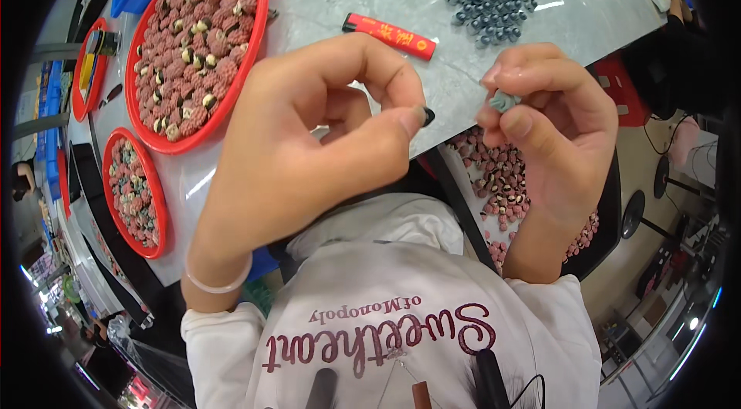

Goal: The person applies glue from a bottle to small components and attaches decorative blue beads to them by hand.

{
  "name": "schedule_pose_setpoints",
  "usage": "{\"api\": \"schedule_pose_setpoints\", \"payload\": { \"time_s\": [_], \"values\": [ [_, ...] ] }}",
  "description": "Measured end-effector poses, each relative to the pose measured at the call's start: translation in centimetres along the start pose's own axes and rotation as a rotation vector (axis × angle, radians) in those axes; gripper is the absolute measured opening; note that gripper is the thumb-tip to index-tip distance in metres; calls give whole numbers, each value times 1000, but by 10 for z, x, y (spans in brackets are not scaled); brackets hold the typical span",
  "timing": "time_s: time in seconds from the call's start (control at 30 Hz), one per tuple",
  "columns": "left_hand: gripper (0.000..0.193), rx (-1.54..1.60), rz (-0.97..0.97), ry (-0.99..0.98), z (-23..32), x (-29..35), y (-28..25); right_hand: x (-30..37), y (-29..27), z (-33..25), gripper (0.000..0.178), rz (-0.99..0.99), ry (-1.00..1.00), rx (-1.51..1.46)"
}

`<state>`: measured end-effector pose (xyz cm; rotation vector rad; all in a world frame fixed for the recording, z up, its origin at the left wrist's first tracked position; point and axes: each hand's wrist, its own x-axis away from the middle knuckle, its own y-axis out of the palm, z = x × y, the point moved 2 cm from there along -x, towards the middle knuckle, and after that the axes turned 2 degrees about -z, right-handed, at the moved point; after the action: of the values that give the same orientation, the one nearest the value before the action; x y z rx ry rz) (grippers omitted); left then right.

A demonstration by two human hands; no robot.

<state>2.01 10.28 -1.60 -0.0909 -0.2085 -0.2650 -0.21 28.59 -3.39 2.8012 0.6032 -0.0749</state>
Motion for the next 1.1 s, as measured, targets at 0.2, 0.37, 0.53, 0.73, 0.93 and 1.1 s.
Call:
{"api": "schedule_pose_setpoints", "payload": {
  "time_s": [0.2,0.37,0.53,0.73,0.93,1.1],
  "values": [
    [19,198,123,-39,-7,29,11,7,25,7,26,-158,-428,262],
    [20,363,139,33,-11,38,19,17,34,3,26,-146,-571,435],
    [19,423,88,85,-14,45,19,25,41,-3,26,-128,-612,494],
    [23,490,64,124,-20,44,22,26,40,-5,25,-203,-813,673],
    [25,395,59,192,-21,43,19,20,37,5,16,-227,-705,524],
    [23,-38,-23,231,-17,42,10,15,23,11,13,-81,-536,433]
  ]
}}
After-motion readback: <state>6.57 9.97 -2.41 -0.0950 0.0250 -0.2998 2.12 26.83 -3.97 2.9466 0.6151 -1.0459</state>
